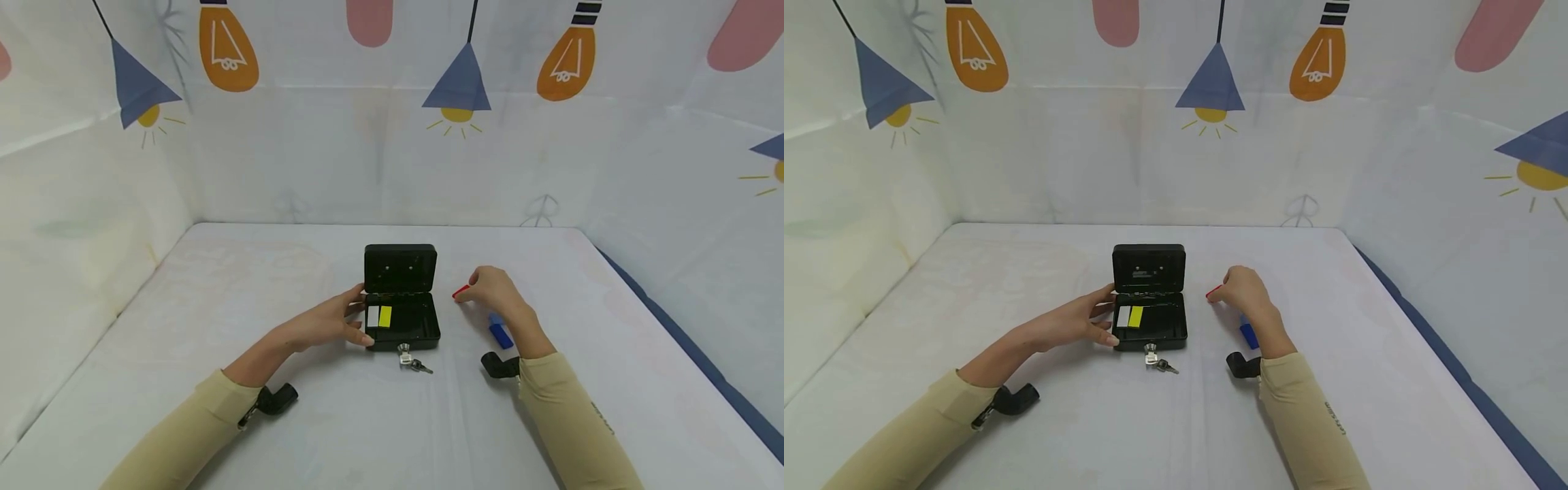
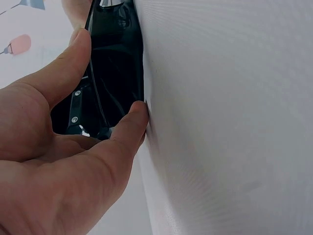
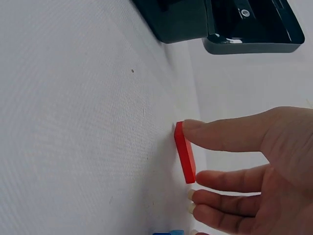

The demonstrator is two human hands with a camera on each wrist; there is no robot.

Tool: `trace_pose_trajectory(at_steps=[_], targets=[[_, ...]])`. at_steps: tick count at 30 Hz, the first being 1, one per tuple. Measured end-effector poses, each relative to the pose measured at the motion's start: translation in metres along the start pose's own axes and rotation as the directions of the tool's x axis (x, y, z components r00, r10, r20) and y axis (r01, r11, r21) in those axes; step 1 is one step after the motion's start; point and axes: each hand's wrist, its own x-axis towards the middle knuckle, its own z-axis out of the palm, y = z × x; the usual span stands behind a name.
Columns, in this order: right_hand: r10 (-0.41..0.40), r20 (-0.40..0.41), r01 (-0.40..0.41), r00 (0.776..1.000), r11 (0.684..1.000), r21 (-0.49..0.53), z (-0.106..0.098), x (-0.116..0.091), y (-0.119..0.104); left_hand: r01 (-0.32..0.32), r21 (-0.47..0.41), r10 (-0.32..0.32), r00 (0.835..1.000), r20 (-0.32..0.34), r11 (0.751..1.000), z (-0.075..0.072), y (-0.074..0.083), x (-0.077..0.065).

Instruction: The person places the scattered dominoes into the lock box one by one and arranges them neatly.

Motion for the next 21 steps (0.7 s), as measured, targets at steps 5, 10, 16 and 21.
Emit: trace_pose_trajectory(at_steps=[5,10,16,21], targets=[[-0.015,0.014,0.015,1.000,1.000,-0.004,0.0029,0.0008,-0.0002,0.004,0.004,-0.004,1.000,-0.006,1.000,0.0001,-0.0001,-0.0002],[-0.056,0.016,0.057,0.998,0.998,-0.036,0.0040,0.0018,-0.0008,-0.001,0.000,0.001,1.000,-0.004,1.000,-0.0002,-0.0004,-0.0005],[-0.088,0.015,0.089,0.996,0.995,-0.044,0.0043,0.0029,-0.0008,-0.004,-0.001,0.004,1.000,0.001,1.000,0.0000,-0.0010,-0.0004],[-0.104,0.013,0.104,0.994,0.994,-0.009,0.0034,0.0006,-0.0015,-0.003,0.000,0.003,1.000,0.004,1.000,0.0003,-0.0012,0.0005]])
